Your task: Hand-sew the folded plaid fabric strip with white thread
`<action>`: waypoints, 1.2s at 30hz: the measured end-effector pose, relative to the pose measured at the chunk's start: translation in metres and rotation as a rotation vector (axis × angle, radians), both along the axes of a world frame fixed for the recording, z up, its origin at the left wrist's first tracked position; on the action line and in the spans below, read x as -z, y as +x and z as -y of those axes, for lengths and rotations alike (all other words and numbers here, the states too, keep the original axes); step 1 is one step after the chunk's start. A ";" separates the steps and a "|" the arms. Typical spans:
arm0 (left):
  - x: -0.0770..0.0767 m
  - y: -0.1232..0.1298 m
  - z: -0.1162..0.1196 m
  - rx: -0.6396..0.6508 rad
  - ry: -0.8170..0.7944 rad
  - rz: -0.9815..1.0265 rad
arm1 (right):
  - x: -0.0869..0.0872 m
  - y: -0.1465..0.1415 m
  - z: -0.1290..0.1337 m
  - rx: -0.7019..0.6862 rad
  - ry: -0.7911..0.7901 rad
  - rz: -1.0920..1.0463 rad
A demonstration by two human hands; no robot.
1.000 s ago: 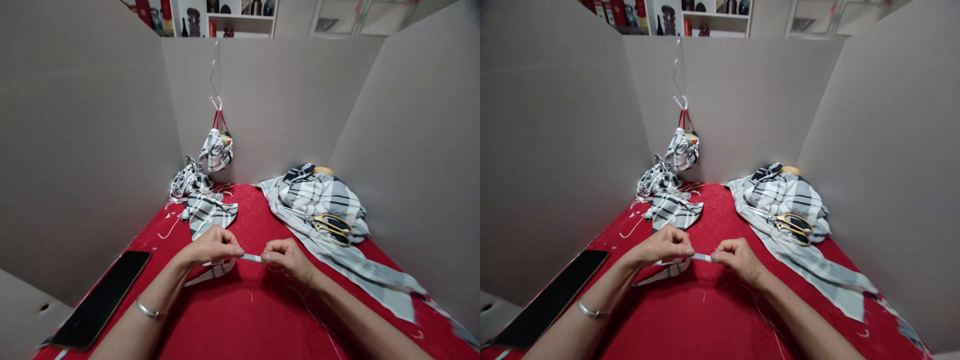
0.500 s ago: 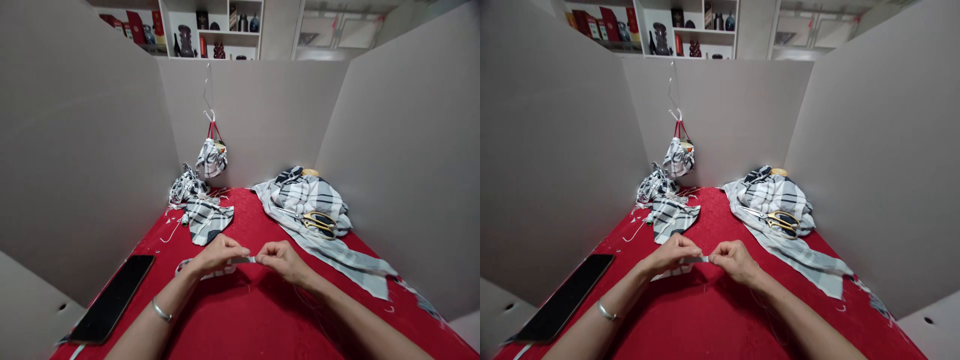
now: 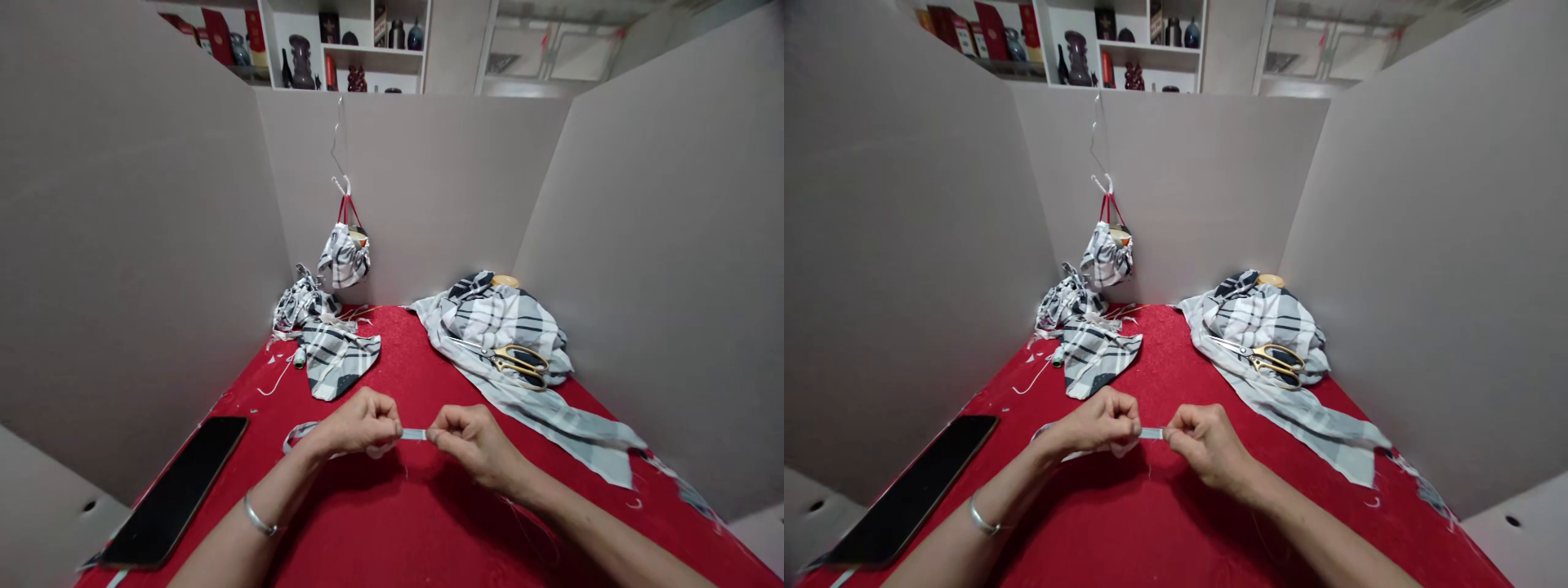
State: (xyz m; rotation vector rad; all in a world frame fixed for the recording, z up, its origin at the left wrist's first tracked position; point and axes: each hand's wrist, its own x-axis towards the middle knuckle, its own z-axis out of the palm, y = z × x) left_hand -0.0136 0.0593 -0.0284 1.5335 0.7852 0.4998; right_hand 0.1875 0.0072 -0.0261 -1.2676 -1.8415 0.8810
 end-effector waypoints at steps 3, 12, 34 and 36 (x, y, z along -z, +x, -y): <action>-0.003 -0.002 0.000 -0.019 0.007 -0.005 | -0.004 0.004 -0.004 0.028 -0.020 -0.017; -0.004 -0.008 -0.004 -0.079 0.138 0.087 | -0.003 0.011 -0.017 0.039 -0.206 -0.163; -0.004 0.000 0.002 -0.171 0.495 -0.115 | 0.005 0.016 -0.019 0.049 -0.272 -0.244; -0.003 0.000 0.001 -0.178 0.483 -0.117 | 0.007 0.015 -0.020 0.043 -0.288 -0.259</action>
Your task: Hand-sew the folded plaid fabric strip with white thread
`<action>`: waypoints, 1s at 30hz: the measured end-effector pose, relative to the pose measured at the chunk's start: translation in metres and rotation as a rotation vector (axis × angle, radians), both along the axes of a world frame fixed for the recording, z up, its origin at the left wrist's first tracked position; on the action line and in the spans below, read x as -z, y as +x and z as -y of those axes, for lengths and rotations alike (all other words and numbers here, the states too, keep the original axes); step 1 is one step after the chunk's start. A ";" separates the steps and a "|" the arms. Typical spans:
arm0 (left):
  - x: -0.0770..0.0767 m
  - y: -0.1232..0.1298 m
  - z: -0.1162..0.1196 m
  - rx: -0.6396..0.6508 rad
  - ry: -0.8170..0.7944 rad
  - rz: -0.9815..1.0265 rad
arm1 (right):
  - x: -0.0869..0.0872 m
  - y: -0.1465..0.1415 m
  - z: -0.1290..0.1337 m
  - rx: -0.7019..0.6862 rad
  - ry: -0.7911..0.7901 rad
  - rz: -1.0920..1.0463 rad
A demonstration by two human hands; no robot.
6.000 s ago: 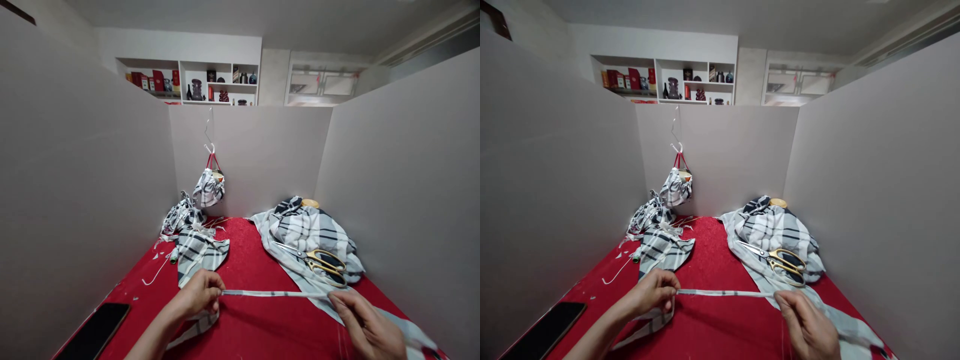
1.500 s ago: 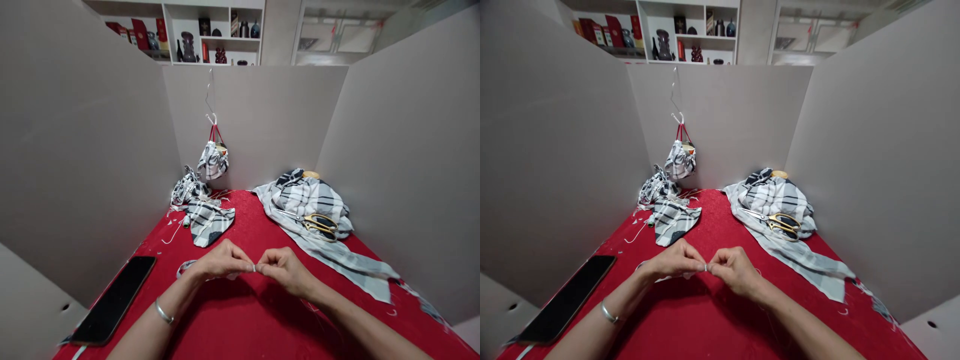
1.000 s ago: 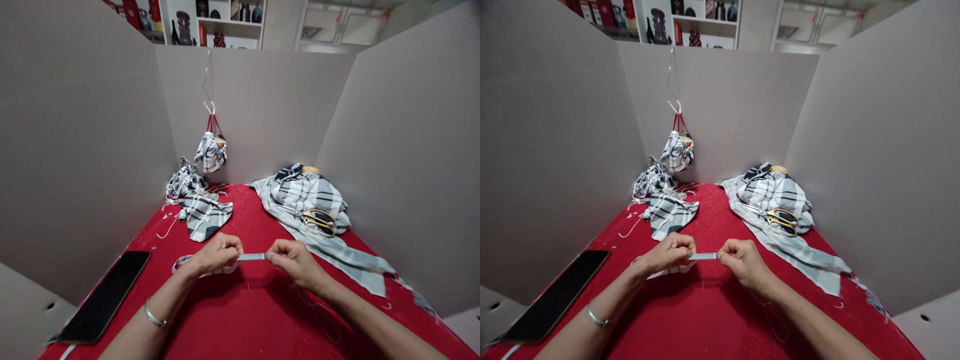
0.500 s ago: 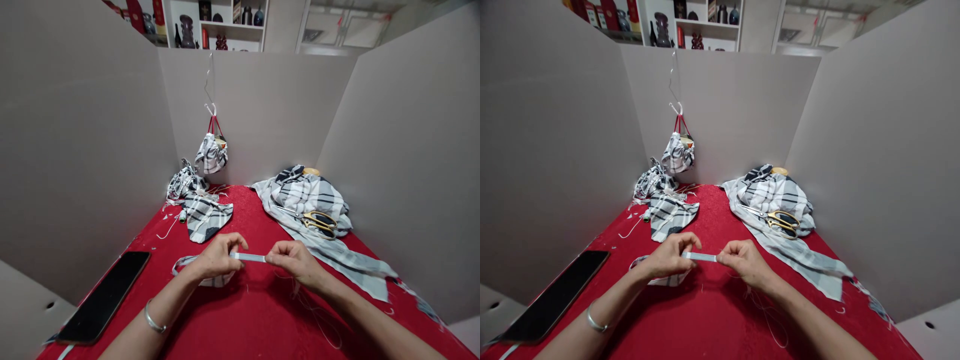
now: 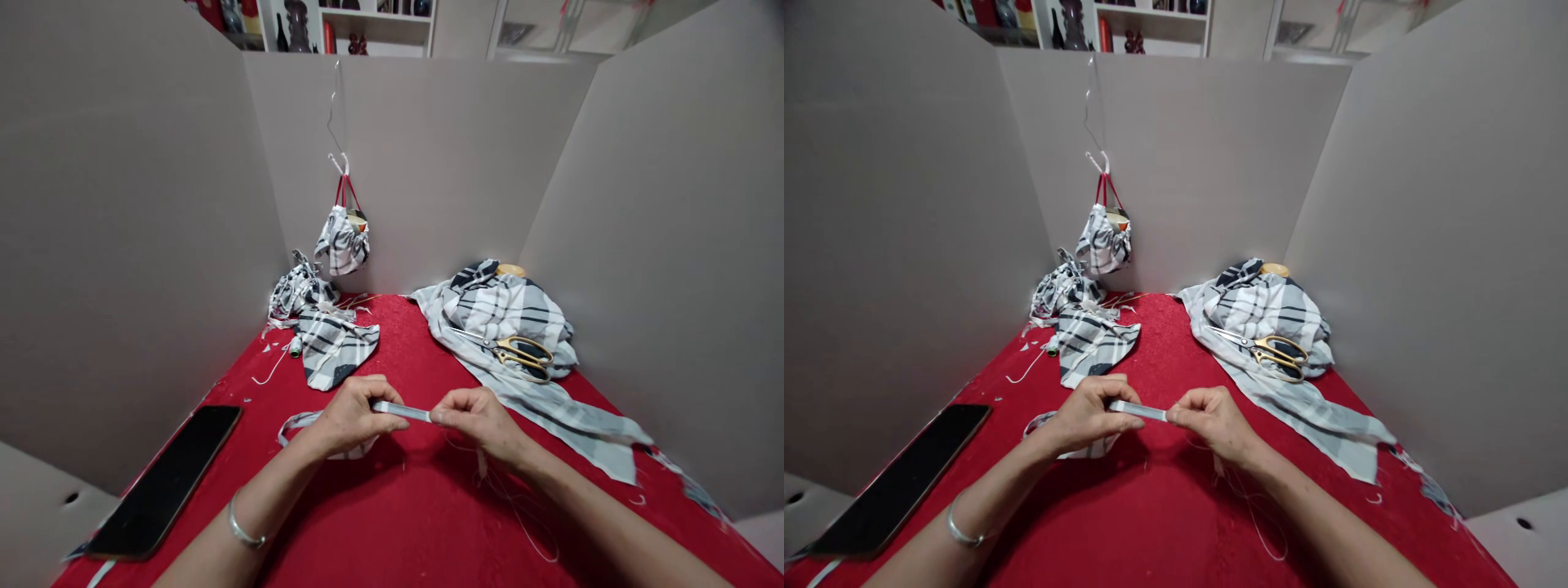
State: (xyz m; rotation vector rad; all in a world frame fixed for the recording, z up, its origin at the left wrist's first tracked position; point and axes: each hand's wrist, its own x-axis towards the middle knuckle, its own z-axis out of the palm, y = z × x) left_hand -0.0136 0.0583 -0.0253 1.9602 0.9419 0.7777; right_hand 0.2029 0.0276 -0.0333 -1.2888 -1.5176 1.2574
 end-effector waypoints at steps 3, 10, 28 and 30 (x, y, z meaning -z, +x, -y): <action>0.000 0.000 0.000 0.029 0.015 0.046 | 0.003 -0.001 -0.002 0.007 -0.016 -0.008; 0.002 0.002 -0.001 0.057 0.065 0.081 | 0.007 0.001 -0.002 0.001 0.001 -0.018; 0.003 0.001 0.002 0.014 -0.183 0.189 | 0.012 0.004 0.008 -0.002 0.537 0.211; 0.002 0.000 0.001 0.025 -0.198 0.158 | 0.011 0.005 0.008 -0.010 0.538 0.204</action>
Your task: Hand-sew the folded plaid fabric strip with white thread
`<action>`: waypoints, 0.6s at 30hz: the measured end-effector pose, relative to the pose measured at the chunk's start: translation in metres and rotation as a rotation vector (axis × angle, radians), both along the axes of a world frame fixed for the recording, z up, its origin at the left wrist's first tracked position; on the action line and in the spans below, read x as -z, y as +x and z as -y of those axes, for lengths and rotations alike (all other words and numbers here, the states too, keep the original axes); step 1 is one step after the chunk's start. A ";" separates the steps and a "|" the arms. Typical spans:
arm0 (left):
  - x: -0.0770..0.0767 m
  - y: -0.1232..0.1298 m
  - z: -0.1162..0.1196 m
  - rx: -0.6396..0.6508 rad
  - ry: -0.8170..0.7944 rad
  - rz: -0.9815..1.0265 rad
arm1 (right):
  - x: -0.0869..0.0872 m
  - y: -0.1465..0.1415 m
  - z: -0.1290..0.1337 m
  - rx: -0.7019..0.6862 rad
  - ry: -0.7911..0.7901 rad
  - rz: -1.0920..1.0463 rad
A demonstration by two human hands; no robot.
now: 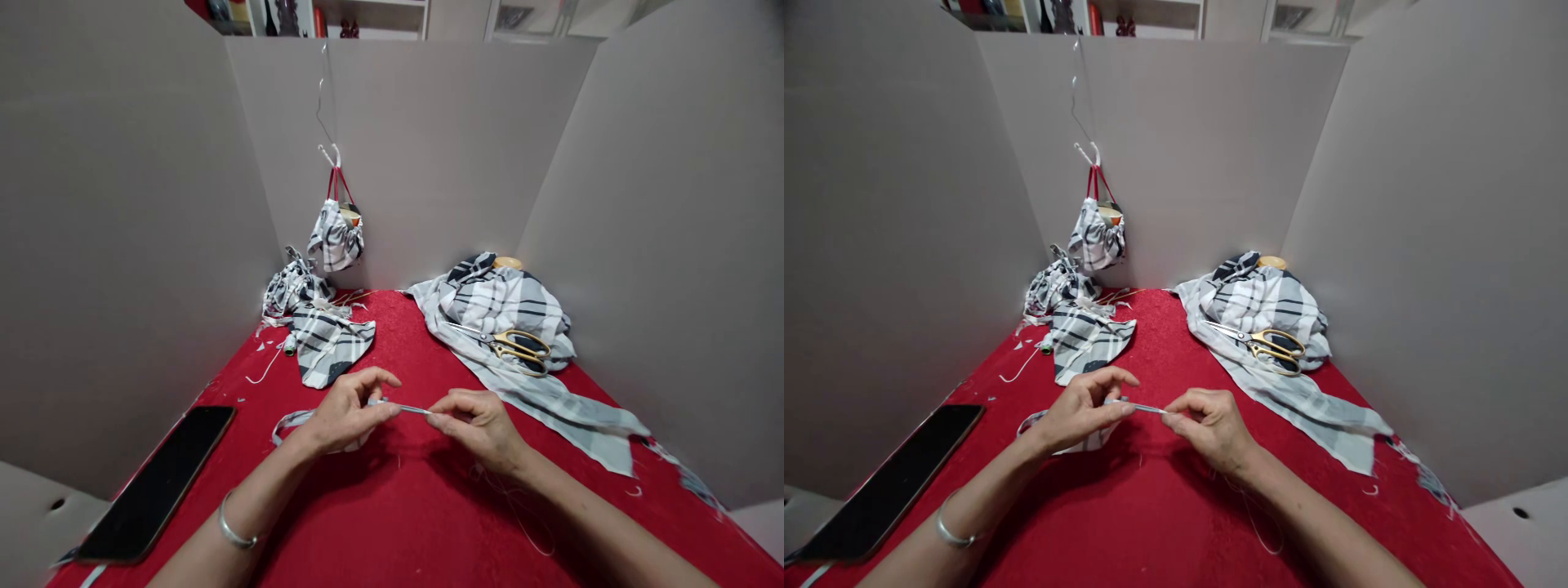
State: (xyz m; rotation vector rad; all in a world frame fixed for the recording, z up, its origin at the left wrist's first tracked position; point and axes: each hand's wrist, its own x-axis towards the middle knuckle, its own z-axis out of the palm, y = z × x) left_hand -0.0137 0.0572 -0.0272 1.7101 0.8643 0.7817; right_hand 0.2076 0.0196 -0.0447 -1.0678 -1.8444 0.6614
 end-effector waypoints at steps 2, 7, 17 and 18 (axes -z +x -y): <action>-0.002 -0.001 -0.001 0.033 0.020 -0.075 | -0.001 0.001 0.000 -0.003 -0.012 -0.005; -0.006 -0.002 -0.001 0.065 0.120 -0.173 | -0.001 0.001 0.001 -0.003 -0.085 -0.043; 0.000 0.003 0.001 0.020 0.214 -0.051 | -0.004 0.002 0.003 0.005 -0.117 -0.047; 0.000 0.003 0.001 0.006 0.210 -0.043 | -0.004 0.002 0.003 0.008 -0.109 -0.044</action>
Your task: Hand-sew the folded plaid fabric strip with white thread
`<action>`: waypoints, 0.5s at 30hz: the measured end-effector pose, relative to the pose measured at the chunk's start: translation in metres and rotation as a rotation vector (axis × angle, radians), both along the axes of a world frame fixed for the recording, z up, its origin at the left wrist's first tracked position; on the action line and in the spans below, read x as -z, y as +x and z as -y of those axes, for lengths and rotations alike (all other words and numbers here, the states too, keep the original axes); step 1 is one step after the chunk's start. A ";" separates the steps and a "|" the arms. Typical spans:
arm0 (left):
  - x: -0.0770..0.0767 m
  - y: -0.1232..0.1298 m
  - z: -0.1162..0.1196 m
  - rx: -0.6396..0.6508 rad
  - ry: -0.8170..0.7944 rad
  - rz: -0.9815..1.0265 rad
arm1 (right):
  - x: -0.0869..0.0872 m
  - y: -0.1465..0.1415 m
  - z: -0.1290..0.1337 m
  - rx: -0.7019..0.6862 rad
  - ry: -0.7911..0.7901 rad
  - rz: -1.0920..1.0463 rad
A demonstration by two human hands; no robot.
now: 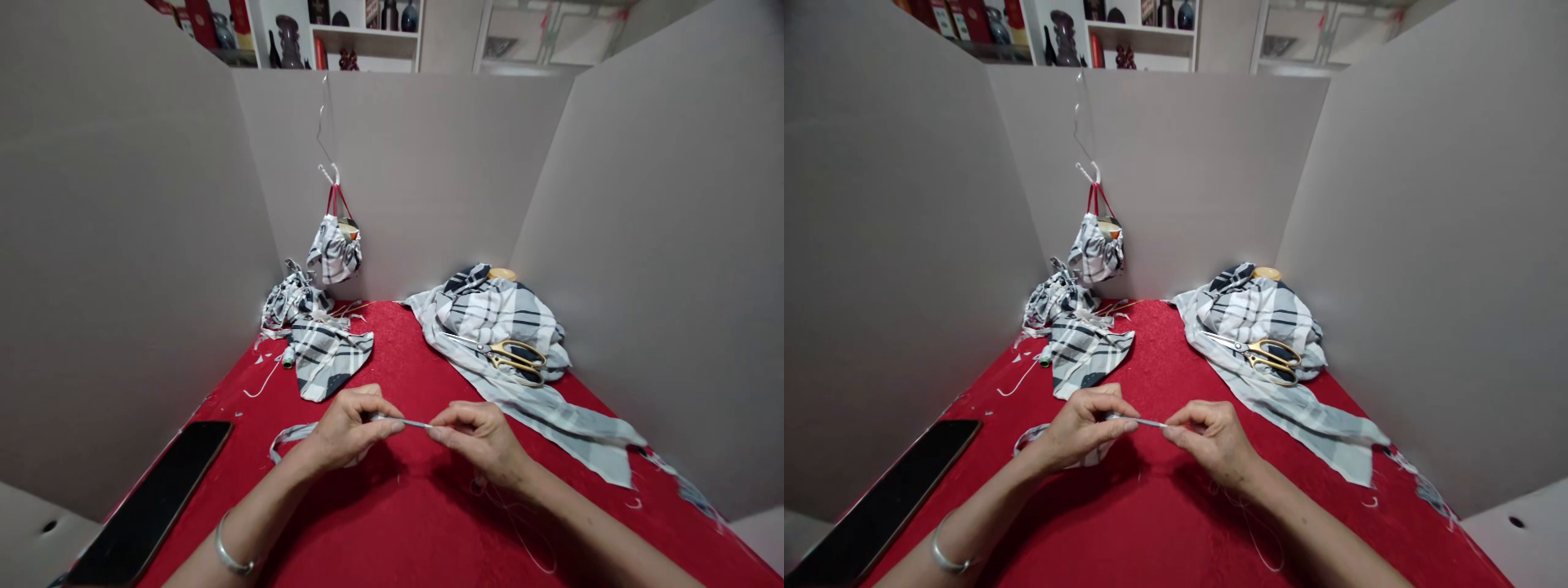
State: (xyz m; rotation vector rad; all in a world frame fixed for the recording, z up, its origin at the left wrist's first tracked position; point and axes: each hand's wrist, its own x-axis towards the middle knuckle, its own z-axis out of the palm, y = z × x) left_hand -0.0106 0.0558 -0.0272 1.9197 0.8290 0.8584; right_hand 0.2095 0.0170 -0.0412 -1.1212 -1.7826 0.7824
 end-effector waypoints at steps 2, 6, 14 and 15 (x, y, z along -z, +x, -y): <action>-0.001 0.000 0.001 -0.029 -0.019 0.013 | 0.001 -0.001 0.000 0.002 0.024 0.003; -0.002 0.001 0.002 -0.063 -0.081 0.033 | 0.003 -0.003 -0.001 0.019 0.036 0.013; -0.005 0.000 0.004 -0.069 -0.073 0.034 | 0.000 -0.006 0.000 0.000 0.077 0.057; -0.005 0.000 0.004 -0.068 -0.083 0.048 | -0.001 -0.007 0.000 -0.006 0.092 0.074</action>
